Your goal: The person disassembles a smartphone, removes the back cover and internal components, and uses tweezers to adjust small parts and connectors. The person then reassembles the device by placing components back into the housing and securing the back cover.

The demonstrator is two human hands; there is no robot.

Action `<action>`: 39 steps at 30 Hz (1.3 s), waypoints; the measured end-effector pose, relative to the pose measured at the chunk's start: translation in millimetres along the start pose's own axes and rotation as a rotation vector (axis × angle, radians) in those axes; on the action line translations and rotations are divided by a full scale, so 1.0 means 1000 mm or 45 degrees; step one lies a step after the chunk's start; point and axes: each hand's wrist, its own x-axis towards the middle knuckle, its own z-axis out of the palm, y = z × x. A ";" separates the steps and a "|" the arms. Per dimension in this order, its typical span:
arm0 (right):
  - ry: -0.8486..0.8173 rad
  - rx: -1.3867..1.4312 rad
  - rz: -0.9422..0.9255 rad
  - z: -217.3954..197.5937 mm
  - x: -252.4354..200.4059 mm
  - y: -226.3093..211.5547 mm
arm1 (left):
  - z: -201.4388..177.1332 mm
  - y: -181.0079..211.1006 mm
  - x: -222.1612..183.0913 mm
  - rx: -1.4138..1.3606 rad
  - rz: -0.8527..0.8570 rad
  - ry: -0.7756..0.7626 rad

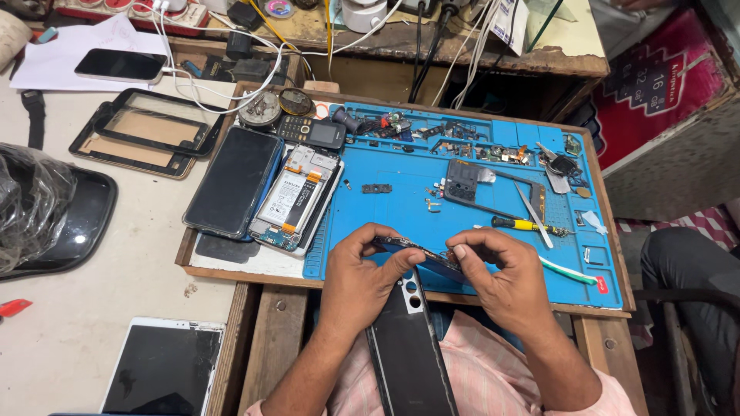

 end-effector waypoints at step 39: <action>-0.248 -0.143 -0.107 -0.014 0.076 0.108 | 0.036 -0.220 0.129 0.238 -0.905 -0.096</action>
